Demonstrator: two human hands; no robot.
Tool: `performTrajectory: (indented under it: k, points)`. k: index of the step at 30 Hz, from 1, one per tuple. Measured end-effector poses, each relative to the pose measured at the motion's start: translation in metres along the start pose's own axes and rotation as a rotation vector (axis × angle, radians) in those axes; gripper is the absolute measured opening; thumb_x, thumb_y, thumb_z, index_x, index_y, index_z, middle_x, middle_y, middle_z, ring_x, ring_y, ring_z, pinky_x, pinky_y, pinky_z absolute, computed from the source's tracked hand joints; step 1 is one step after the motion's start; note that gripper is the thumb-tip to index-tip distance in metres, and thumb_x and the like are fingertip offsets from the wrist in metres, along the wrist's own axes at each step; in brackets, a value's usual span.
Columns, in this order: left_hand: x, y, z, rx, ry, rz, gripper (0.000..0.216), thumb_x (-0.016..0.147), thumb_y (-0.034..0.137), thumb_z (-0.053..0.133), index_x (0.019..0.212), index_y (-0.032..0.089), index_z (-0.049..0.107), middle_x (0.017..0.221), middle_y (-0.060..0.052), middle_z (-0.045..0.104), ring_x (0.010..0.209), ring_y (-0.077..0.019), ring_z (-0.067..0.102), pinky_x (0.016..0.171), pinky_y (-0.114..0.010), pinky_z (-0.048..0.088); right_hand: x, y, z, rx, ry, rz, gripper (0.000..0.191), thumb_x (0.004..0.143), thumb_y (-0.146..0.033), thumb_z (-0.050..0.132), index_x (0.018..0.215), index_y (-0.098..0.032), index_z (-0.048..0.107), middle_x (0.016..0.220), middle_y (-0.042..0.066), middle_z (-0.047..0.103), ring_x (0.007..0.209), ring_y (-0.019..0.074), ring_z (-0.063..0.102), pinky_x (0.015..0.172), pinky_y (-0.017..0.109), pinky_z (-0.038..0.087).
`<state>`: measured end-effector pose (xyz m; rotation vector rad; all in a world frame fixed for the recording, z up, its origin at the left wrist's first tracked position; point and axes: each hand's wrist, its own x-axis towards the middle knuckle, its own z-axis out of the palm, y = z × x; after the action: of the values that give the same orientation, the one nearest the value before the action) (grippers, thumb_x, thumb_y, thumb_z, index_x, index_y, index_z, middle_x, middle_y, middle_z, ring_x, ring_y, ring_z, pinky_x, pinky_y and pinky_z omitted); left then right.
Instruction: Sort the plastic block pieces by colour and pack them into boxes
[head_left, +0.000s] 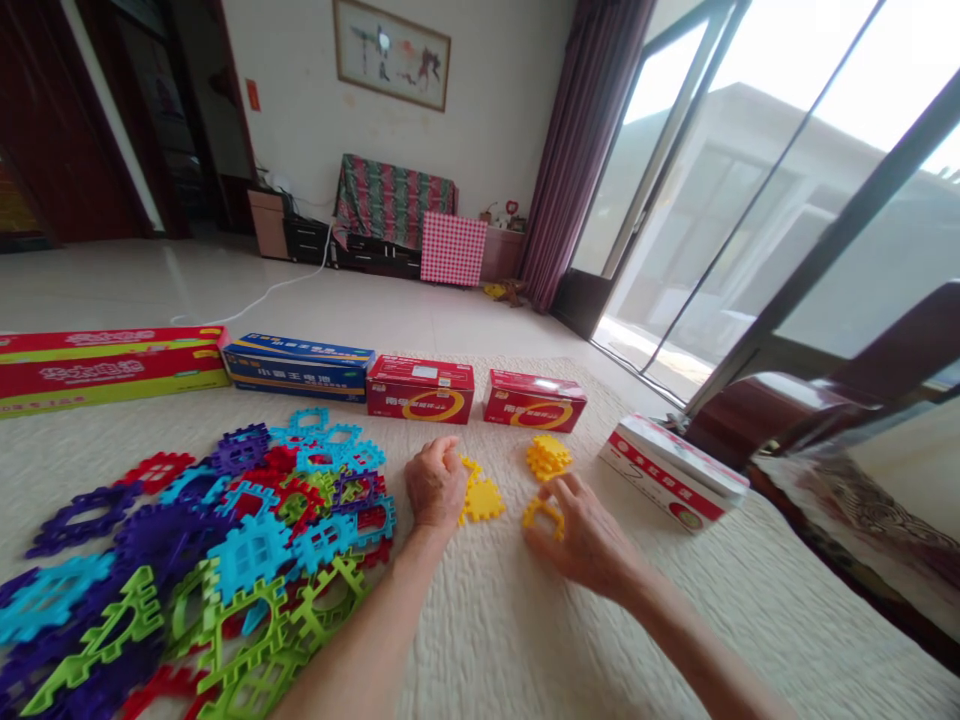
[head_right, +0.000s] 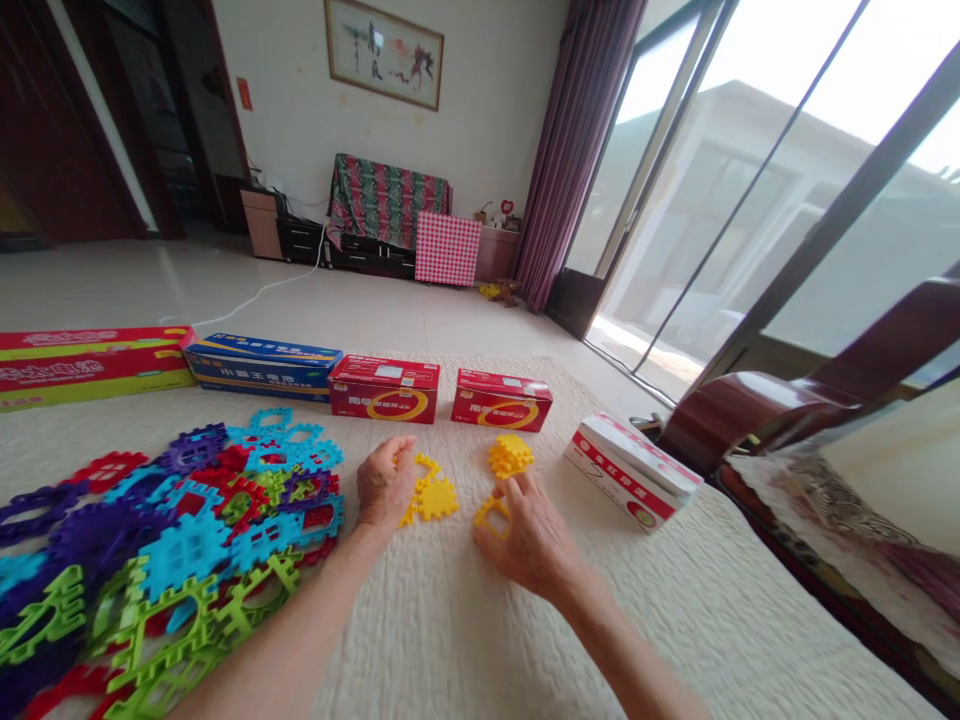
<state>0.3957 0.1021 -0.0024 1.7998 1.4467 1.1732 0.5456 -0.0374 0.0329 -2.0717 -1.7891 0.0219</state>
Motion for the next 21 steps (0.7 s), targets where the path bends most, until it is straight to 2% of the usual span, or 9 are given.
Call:
performTrajectory:
  k: [5, 9, 11, 13, 16, 17, 21]
  points:
    - [0.001, -0.001, 0.001, 0.013, -0.011, 0.0, 0.029, 0.08, 0.015, 0.047, 0.097, 0.017, 0.071, 0.102, -0.008, 0.073, 0.097, -0.0229, 0.066, 0.087, -0.032, 0.048, -0.009, 0.007, 0.0, 0.036, -0.113, 0.002, 0.009, 0.075, -0.024, 0.057, 0.083, -0.021, 0.055, 0.092, 0.007, 0.057, 0.086, 0.0207, 0.055, 0.076, 0.034, 0.045]
    - [0.001, -0.001, 0.001, 0.021, -0.012, 0.001, 0.029, 0.081, 0.015, 0.047, 0.097, 0.018, 0.071, 0.103, -0.007, 0.072, 0.097, -0.022, 0.065, 0.088, -0.031, 0.048, -0.007, 0.02, -0.02, 0.07, -0.205, -0.044, 0.014, 0.068, -0.016, 0.059, 0.081, -0.021, 0.058, 0.092, 0.006, 0.06, 0.084, 0.0185, 0.057, 0.078, 0.032, 0.046]
    - [0.001, -0.002, 0.001, 0.018, -0.016, 0.001, 0.029, 0.081, 0.016, 0.047, 0.097, 0.018, 0.071, 0.103, -0.007, 0.072, 0.097, -0.0221, 0.065, 0.088, -0.031, 0.048, -0.001, 0.031, -0.034, 0.068, -0.208, -0.051, 0.014, 0.068, -0.02, 0.062, 0.082, -0.02, 0.06, 0.096, 0.006, 0.062, 0.087, 0.0191, 0.059, 0.081, 0.033, 0.046]
    - [0.0, -0.002, 0.002, 0.016, -0.017, 0.008, 0.029, 0.081, 0.016, 0.047, 0.097, 0.017, 0.071, 0.103, -0.007, 0.072, 0.097, -0.0223, 0.065, 0.088, -0.032, 0.048, 0.013, 0.043, -0.044, 0.058, -0.144, 0.016, 0.017, 0.073, -0.029, 0.062, 0.087, -0.02, 0.063, 0.1, 0.007, 0.064, 0.091, 0.0207, 0.06, 0.083, 0.034, 0.045]
    - [0.001, -0.004, 0.002, 0.021, -0.015, 0.015, 0.029, 0.081, 0.017, 0.047, 0.097, 0.018, 0.071, 0.103, -0.007, 0.072, 0.097, -0.0226, 0.065, 0.088, -0.032, 0.047, 0.047, 0.058, -0.045, 0.047, -0.014, 0.299, 0.027, 0.076, -0.034, 0.06, 0.097, -0.018, 0.065, 0.097, 0.01, 0.068, 0.089, 0.0227, 0.063, 0.075, 0.032, 0.047]
    - [0.001, -0.004, 0.003, 0.021, -0.014, 0.015, 0.029, 0.081, 0.017, 0.047, 0.097, 0.018, 0.071, 0.103, -0.007, 0.072, 0.097, -0.0225, 0.065, 0.088, -0.032, 0.047, 0.059, 0.061, -0.041, 0.048, -0.003, 0.343, 0.03, 0.076, -0.036, 0.061, 0.098, -0.016, 0.065, 0.095, 0.011, 0.069, 0.087, 0.0231, 0.064, 0.072, 0.031, 0.047]
    - [0.001, -0.005, 0.004, 0.019, -0.013, 0.026, 0.029, 0.081, 0.018, 0.047, 0.096, 0.018, 0.071, 0.103, -0.007, 0.072, 0.097, -0.0225, 0.066, 0.088, -0.032, 0.048, 0.095, 0.065, -0.017, 0.061, -0.001, 0.387, 0.034, 0.069, -0.043, 0.068, 0.09, -0.017, 0.068, 0.083, 0.008, 0.071, 0.078, 0.0241, 0.065, 0.061, 0.029, 0.046]
